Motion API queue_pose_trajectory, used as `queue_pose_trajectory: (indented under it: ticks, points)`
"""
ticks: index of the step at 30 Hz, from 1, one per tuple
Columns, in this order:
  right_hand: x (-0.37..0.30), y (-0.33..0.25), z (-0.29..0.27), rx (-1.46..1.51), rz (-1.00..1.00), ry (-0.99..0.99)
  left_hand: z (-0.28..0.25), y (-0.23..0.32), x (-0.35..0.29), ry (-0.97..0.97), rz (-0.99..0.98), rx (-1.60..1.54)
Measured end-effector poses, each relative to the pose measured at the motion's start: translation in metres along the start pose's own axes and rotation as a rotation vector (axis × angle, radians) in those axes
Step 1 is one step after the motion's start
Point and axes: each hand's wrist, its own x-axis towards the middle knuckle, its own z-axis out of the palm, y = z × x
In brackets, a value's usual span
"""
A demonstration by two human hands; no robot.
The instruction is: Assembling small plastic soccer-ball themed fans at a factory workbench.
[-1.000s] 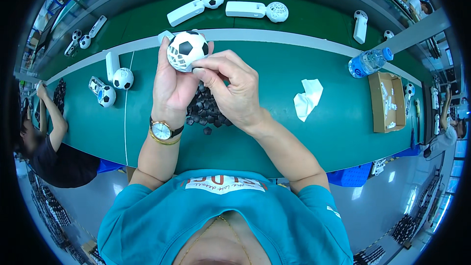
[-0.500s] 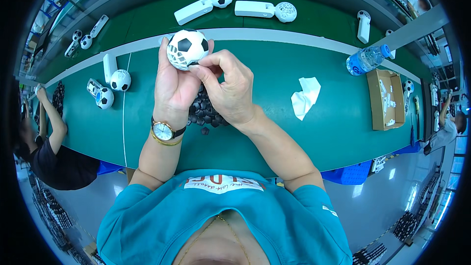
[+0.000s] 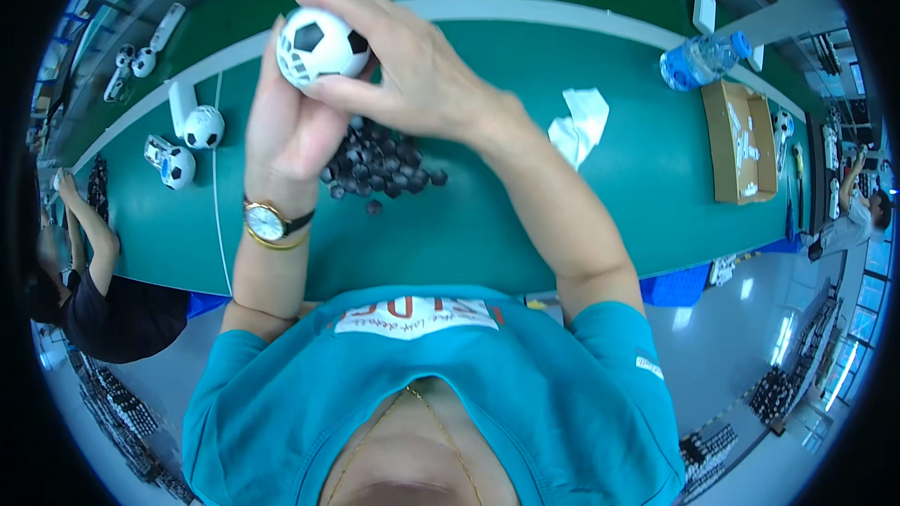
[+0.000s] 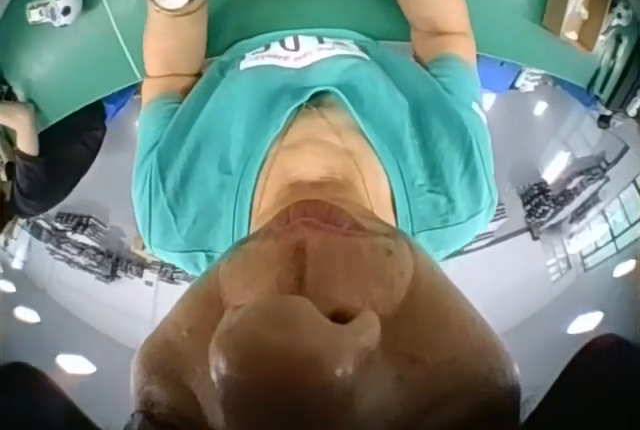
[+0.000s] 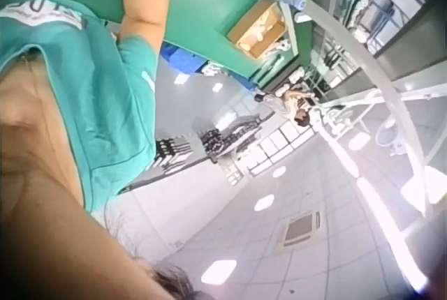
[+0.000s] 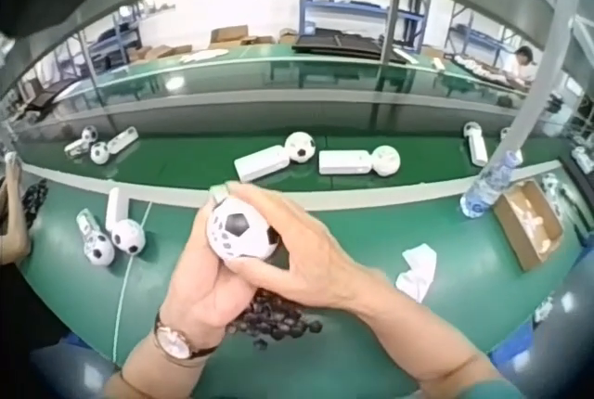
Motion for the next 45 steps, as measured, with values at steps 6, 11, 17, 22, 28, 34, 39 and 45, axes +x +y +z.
queue_pose_trajectory:
  ticks: [6, 11, 17, 22, 28, 34, 39, 45]
  points:
    - [0.008, -0.022, -0.04, 0.482, 0.222, 0.14, 0.015, 0.049, -0.025, -0.187, -0.24, 0.906]
    - [-0.014, -0.024, -0.037, 1.037, 0.707, 0.093, 0.024, 0.063, -0.039, -0.477, 0.709, 2.097]
    - [-0.049, -0.018, -0.021, 0.786, 0.724, -0.04, -0.002, 0.019, -0.026, -0.423, 0.084, 1.497]
    - [-0.091, -0.011, -0.032, -0.048, 0.719, -0.301, -0.017, 0.021, -0.025, -0.21, 0.009, 1.359]
    - [-0.121, -0.006, -0.02, -0.256, 0.391, -0.364, -0.027, 0.018, -0.023, -0.131, -0.063, 1.305]
    - [-0.112, -0.004, -0.025, -0.285, 0.373, -0.512, -0.036, 0.013, -0.022, -0.089, -0.03, 1.105]
    - [-0.084, -0.013, -0.029, 0.07, 0.718, -0.356, -0.036, 0.008, -0.022, -0.029, -0.054, 0.932]
    - [-0.041, -0.021, 0.013, 0.518, 0.571, 0.295, -0.032, -0.011, -0.018, -0.053, 0.094, 1.042]
